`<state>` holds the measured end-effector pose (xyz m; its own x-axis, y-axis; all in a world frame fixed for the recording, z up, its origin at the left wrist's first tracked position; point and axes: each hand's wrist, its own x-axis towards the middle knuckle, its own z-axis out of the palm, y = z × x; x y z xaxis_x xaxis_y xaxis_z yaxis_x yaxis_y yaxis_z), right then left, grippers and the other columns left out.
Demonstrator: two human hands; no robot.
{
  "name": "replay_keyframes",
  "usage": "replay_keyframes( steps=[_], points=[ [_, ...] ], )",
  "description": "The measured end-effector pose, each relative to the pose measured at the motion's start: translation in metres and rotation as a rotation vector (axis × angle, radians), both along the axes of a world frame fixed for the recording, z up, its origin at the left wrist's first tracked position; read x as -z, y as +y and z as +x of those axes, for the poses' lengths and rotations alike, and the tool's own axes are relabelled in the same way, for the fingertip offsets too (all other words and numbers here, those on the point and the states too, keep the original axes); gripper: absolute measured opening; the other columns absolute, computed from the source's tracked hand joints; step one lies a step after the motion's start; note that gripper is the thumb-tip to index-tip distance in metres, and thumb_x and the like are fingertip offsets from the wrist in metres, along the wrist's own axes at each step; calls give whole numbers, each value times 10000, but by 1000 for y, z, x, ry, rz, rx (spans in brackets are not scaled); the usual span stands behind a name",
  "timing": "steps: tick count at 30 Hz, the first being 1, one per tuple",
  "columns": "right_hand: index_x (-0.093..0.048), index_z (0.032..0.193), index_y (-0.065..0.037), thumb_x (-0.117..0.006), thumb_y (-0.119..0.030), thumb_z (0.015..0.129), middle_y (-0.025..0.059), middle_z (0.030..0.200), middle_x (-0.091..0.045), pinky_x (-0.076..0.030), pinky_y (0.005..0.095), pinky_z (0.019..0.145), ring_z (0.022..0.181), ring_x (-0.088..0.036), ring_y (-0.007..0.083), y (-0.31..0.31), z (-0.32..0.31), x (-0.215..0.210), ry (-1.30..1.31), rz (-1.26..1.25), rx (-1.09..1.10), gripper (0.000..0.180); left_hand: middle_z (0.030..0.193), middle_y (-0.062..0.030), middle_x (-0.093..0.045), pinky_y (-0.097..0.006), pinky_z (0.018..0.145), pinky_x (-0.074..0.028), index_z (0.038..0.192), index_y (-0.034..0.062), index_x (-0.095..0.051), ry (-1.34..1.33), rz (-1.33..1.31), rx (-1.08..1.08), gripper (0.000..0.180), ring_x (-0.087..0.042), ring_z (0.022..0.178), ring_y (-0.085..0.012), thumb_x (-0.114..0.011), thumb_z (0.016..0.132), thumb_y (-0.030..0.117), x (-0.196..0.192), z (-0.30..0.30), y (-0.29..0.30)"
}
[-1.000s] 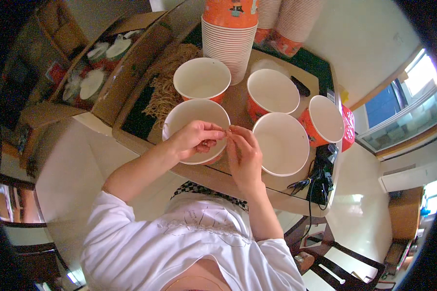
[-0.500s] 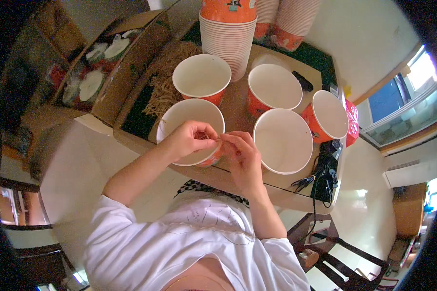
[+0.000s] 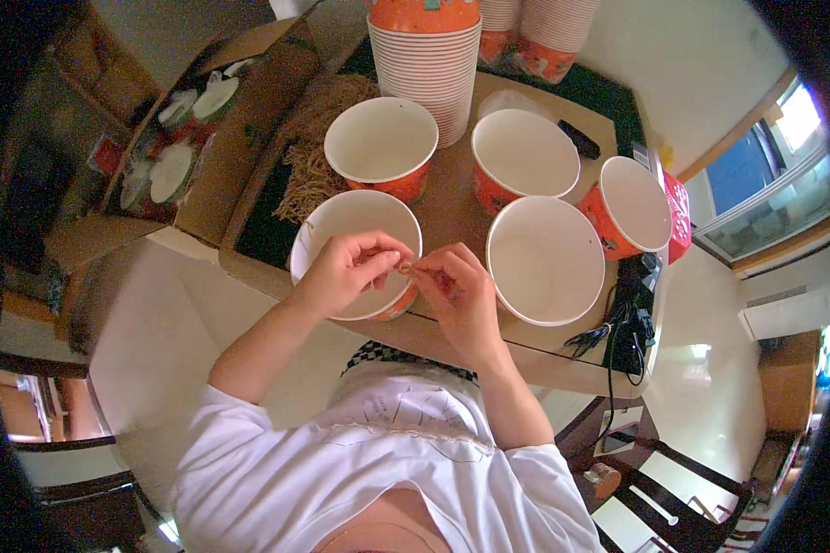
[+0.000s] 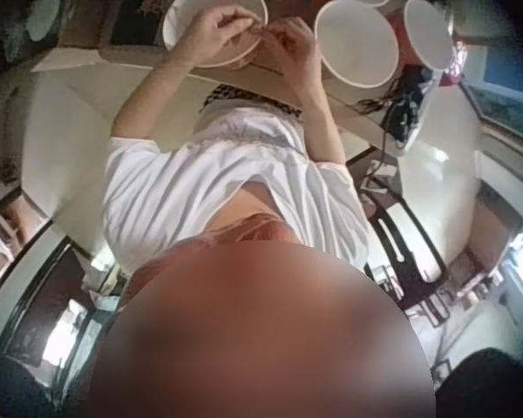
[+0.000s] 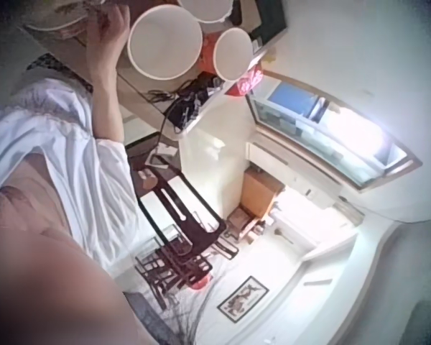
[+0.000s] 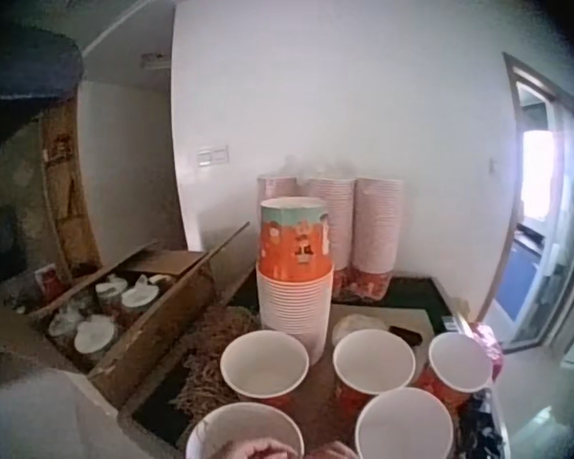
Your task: Packing and tying paper bowls with string.
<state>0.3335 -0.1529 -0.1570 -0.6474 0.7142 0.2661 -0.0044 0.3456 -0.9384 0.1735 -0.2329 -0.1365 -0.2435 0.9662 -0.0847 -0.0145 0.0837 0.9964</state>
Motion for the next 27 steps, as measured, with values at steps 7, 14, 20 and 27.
replay_keyframes(
  steps=[7, 14, 20, 27],
  points=[
    [-629, 847, -15, -641, 5, 797, 55, 858, -551, -443, 220, 599, 692, -542, 102, -1, -3, -2, -21, 12, 23, 55, 810, -10, -666, -203, 604, -467, 944, 24, -683, 269, 81, 47, 127, -567, 664, -46, -620, 836, 44, 11, -3, -2],
    [-612, 836, -13, -647, -3, 795, 53, 831, -548, -445, 224, 595, 688, -548, 103, -1, -4, 1, -37, 68, 51, 54, 767, -33, -673, -226, 584, -479, 922, 18, -677, 453, 86, -25, 113, -598, 641, -67, -623, 828, 50, -1, 7, -6],
    [-622, 863, -17, -673, -17, 772, 39, 833, -541, -431, 219, 572, 668, -527, 89, -5, -5, -9, -65, 58, 53, 104, 723, -56, -649, -242, 568, -473, 856, -1, -613, 498, 117, -68, 60, -587, 605, -83, -605, 821, 47, -4, 8, -6],
    [-634, 893, -30, -703, -19, 737, 14, 806, -512, -402, 210, 536, 617, -480, 70, -4, -6, -4, -114, 116, 34, 171, 747, 1, -629, -204, 578, -439, 848, 30, -610, 434, 70, -87, 40, -550, 651, -37, -591, 846, 65, -4, 5, -10]
  ],
)
